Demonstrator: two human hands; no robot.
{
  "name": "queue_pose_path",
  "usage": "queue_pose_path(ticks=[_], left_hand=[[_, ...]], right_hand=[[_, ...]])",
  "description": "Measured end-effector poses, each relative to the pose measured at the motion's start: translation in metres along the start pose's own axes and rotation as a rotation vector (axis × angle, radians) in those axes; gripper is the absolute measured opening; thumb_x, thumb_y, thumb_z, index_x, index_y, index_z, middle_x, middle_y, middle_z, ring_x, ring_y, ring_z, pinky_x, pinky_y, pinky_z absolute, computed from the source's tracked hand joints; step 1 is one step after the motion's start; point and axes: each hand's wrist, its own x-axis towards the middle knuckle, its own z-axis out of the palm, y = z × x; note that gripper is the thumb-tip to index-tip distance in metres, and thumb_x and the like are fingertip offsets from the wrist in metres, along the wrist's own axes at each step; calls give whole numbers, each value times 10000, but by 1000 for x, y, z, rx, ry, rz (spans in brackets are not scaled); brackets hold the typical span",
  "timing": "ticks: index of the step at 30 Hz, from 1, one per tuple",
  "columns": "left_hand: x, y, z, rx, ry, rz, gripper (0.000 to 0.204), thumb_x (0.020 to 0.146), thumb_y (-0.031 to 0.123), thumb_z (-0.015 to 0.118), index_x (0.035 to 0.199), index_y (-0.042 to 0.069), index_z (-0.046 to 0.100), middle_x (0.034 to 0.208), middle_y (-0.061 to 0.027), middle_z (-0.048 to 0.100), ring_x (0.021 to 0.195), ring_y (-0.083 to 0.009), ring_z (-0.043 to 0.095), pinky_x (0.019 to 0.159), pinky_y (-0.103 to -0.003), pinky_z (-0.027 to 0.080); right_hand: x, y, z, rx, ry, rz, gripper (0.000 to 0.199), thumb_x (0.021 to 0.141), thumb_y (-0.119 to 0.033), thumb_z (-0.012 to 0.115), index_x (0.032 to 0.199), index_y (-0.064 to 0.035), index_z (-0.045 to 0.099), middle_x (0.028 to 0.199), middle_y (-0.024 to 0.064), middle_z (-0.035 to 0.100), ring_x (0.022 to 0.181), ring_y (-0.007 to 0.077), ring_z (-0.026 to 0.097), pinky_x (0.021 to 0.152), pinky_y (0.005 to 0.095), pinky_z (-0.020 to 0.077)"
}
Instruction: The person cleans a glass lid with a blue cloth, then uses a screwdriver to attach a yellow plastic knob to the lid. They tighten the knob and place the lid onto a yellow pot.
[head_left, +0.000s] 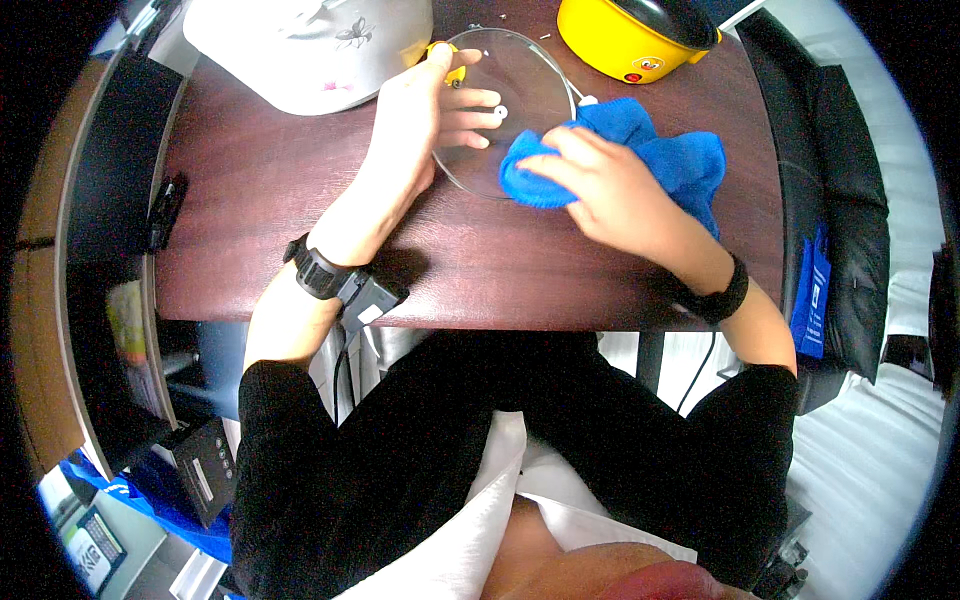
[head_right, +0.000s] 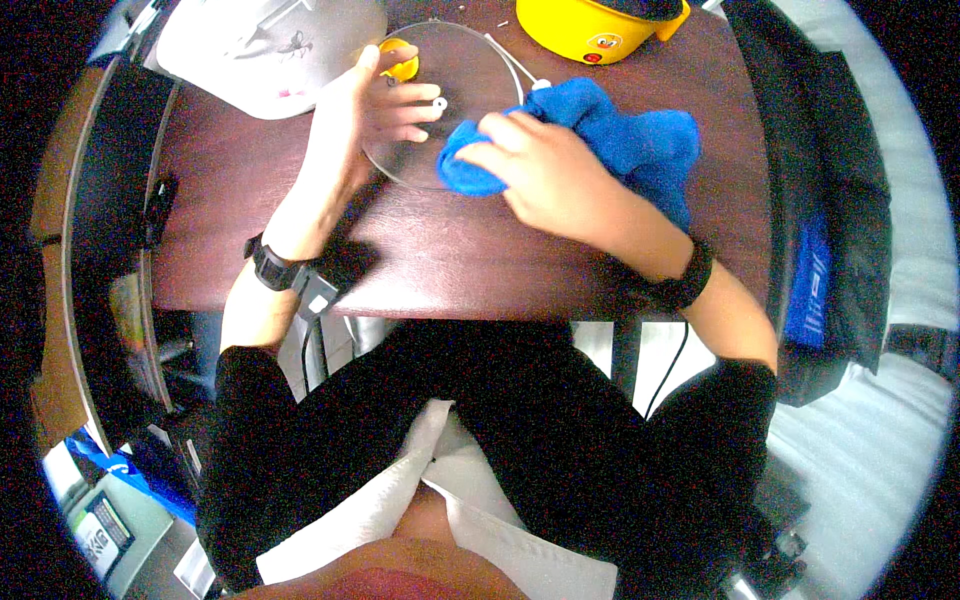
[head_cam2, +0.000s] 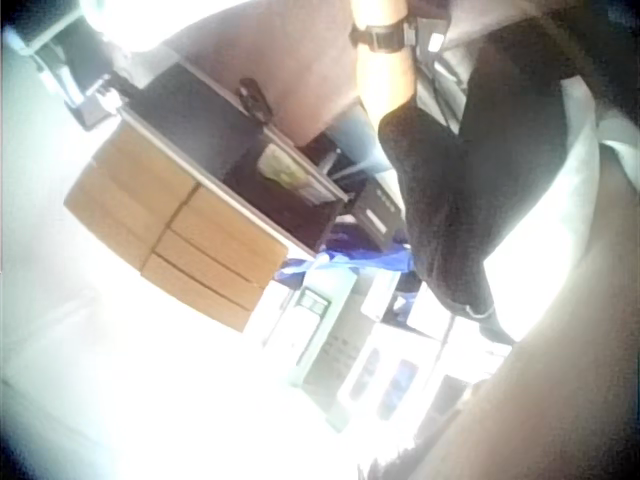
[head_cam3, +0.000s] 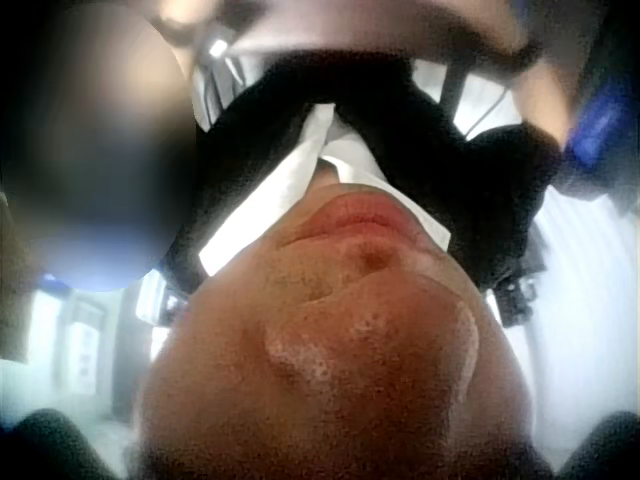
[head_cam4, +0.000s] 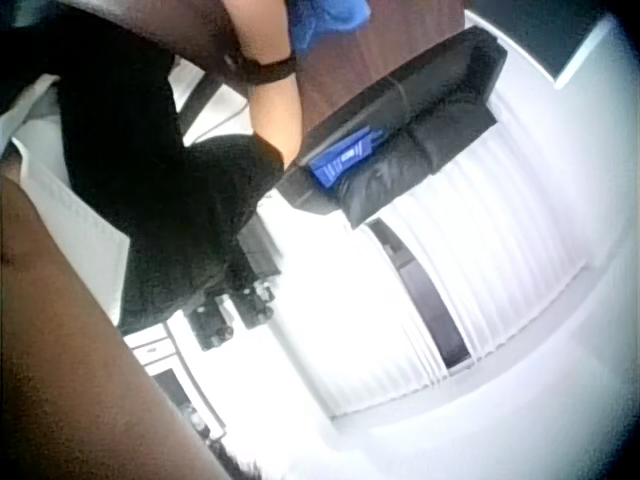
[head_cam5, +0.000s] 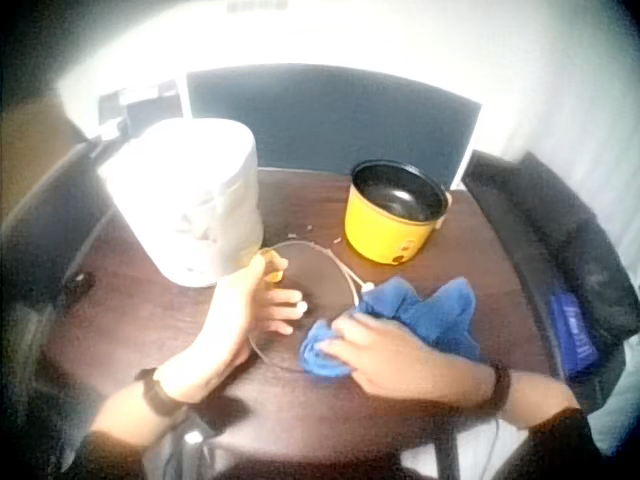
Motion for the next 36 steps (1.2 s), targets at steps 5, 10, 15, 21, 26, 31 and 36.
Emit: queue_pose_path(ticks=[5, 10, 15, 21, 26, 31, 36], left_hand=[[4, -9, -2, -125, -24, -27, 566, 960, 523, 424, 1263, 53, 513, 1010, -219, 663, 866, -251, 667, 746, -317, 537], [10, -16, 1, -141, -23, 124, 592, 981, 529, 359, 1293, 41, 481, 1112, -177, 630, 889, -227, 668, 817, -332, 539], [8, -12, -2, -81, -81, -62, 748, 937, 665, 238, 1265, 36, 474, 1077, -216, 631, 865, -328, 686, 648, -371, 588], [2, -5, 4, -138, -7, -51, 752, 946, 655, 196, 1164, 8, 512, 969, -206, 660, 753, -280, 707, 498, -317, 591], [1, -4, -1, -308, -41, -89, 394, 951, 431, 491, 1125, 87, 572, 1029, -91, 648, 926, -186, 651, 778, -350, 552], [8, -15, -2, -250, -32, -178, 432, 981, 412, 418, 1162, 41, 546, 1003, -118, 649, 896, -216, 659, 750, -383, 574], [7, -11, 0, -234, -51, -214, 474, 1013, 381, 352, 1293, 21, 483, 1055, -185, 654, 1015, -252, 625, 907, -384, 505]], right_hand=[[38, -20, 9, 136, 126, -110, 353, 702, 1, 579, 1046, -74, 608, 1021, 151, 549, 958, 321, 569, 824, 404, 503], [68, -2, 5, 41, 187, -36, 356, 731, 11, 550, 1058, -112, 618, 1058, 110, 579, 1003, 314, 584, 853, 402, 501], [81, 22, 6, -57, 370, 24, 365, 737, -24, 591, 1091, -107, 613, 1011, 119, 567, 949, 329, 599, 811, 406, 512], [85, 11, 7, 2, 333, 27, 432, 713, 0, 589, 1139, -77, 583, 1036, 151, 543, 951, 356, 579, 831, 404, 496], [78, -6, 4, -76, 292, -110, 363, 746, -229, 712, 1057, -69, 612, 1023, 154, 553, 967, 343, 576, 820, 417, 508], [65, -7, 12, -71, 196, -160, 275, 792, -95, 606, 1063, -55, 622, 1061, 165, 544, 1005, 339, 560, 826, 413, 509], [52, -20, 13, -46, 102, -87, 284, 777, -51, 571, 1055, -57, 629, 1091, 163, 546, 1032, 334, 554, 810, 405, 519]])
